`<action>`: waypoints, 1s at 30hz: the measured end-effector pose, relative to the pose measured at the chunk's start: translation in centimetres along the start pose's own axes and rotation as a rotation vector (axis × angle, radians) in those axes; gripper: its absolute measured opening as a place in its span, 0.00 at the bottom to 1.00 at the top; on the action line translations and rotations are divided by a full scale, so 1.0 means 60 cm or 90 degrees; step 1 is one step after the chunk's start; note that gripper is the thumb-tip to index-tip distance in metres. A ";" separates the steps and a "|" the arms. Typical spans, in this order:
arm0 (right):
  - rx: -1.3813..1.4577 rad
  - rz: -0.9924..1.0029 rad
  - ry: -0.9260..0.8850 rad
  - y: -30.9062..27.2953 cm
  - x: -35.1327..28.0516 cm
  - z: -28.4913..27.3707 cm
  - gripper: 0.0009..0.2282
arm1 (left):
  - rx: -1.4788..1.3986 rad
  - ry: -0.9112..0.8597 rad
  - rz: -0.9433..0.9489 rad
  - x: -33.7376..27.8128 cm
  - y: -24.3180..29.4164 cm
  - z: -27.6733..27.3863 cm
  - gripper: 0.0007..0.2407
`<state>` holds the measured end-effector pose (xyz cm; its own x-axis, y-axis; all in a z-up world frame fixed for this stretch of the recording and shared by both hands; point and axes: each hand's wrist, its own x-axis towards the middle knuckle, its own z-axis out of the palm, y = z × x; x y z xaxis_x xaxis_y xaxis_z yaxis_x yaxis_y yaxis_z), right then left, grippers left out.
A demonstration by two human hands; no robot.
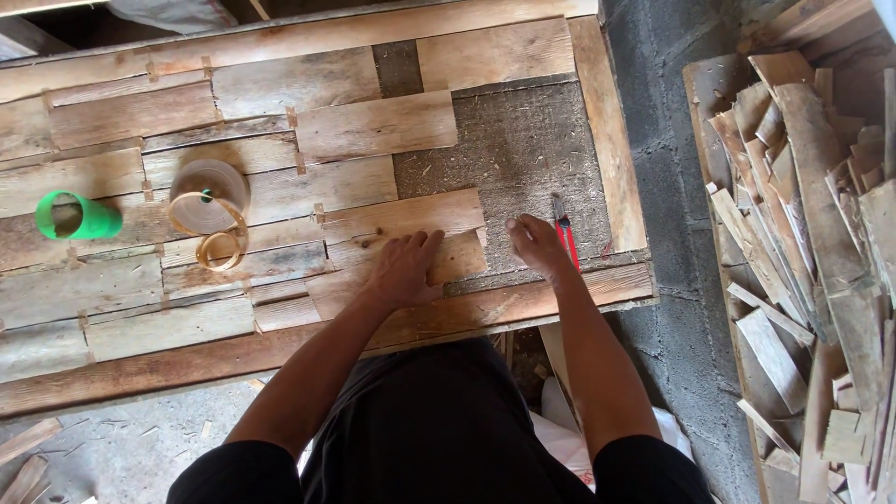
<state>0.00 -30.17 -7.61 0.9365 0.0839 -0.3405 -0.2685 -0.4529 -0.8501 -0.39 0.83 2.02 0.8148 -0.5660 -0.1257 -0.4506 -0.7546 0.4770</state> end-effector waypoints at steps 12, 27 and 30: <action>0.481 0.005 0.029 -0.058 -0.034 0.071 0.06 | -0.051 -0.003 0.053 -0.003 0.023 -0.013 0.40; 0.448 0.050 0.087 -0.056 -0.059 0.097 0.04 | -0.029 -0.047 0.074 -0.022 0.039 -0.038 0.43; -0.142 -0.174 0.256 -0.156 -0.095 0.077 0.06 | 0.042 -0.127 0.027 -0.024 0.056 -0.043 0.44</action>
<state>-3.86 -22.33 0.45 0.9898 -0.1012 0.0998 0.0114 -0.6435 -0.7654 -2.15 -0.03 6.05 0.7091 -0.6470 -0.2804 -0.5107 -0.7454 0.4285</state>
